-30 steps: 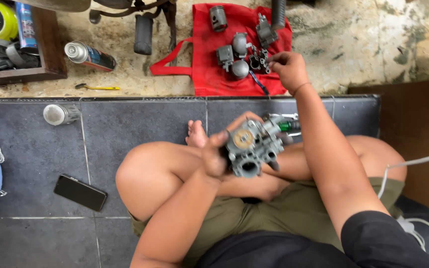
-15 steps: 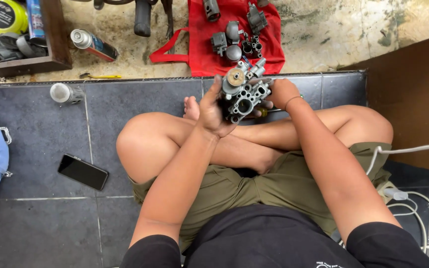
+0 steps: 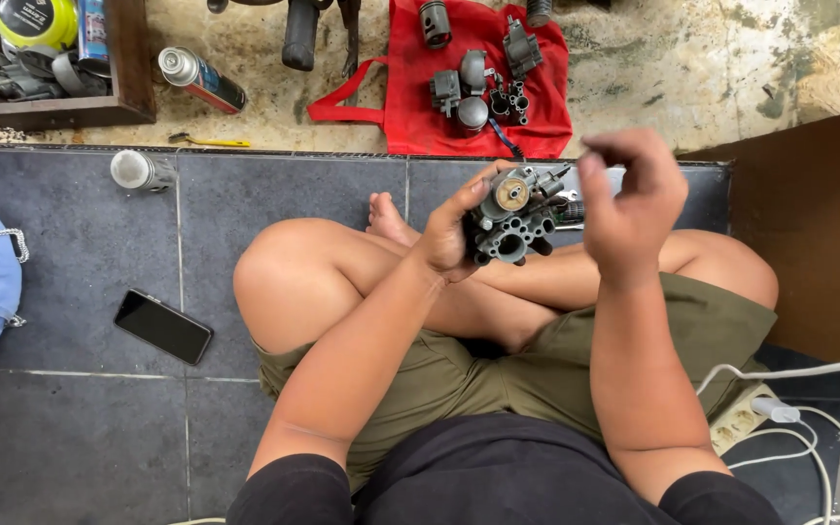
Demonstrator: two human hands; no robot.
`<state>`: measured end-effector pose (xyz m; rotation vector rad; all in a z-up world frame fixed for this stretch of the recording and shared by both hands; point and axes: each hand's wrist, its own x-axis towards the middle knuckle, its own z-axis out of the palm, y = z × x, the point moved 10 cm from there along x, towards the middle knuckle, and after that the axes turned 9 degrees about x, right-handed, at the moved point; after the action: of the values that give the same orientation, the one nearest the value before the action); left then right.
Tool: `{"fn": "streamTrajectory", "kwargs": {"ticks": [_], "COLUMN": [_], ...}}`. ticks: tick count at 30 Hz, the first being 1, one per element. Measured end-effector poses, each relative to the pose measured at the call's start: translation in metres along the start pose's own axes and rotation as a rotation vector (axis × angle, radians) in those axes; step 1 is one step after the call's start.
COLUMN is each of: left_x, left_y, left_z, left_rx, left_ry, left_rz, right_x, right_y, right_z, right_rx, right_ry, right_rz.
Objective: Disassembling and inspecting a motorcycle carburetor using a screwdriver on a workshop floor.
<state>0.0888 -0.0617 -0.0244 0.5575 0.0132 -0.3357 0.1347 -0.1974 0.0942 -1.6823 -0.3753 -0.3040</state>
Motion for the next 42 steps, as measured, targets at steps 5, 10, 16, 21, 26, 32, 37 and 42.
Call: {"fn": "streamTrajectory", "kwargs": {"ticks": [5,10,16,21,26,32,37,42], "left_x": [0.000,-0.004,-0.007,-0.012,-0.017,-0.019,-0.012,-0.015], "left_y": [0.001,0.008,0.011,0.041,0.074,0.053,0.047,0.050], "left_z": [-0.015,-0.011,-0.026,-0.031,-0.023,-0.046,-0.037,0.005], "left_rx": [0.015,-0.036,-0.195,-0.217,-0.254,-0.231,-0.237,-0.251], "left_ry": [0.067,0.101,0.191,0.361,0.437,0.413,0.326,-0.062], "left_rz": [0.099,0.056,-0.011,0.070,0.142,0.190,0.180,0.106], "right_x": [-0.010,-0.001,-0.026,-0.054,-0.092,-0.070,-0.029,0.016], "right_y": [-0.060,-0.018,0.133,0.213,0.240,0.224,0.224,0.184], "right_z": [0.042,0.029,0.029,0.031,0.103,0.122,0.095,0.062], "right_rx": [-0.059,-0.057,-0.528,-0.728,-0.941,-0.777,-0.654,-0.531], "right_ry": [-0.294,-0.292,-0.561,-0.625,-0.642,-0.554,-0.469,-0.386], "right_rz": [-0.230,-0.138,0.280,0.339,-0.358,-0.230,-0.119,0.002]}}
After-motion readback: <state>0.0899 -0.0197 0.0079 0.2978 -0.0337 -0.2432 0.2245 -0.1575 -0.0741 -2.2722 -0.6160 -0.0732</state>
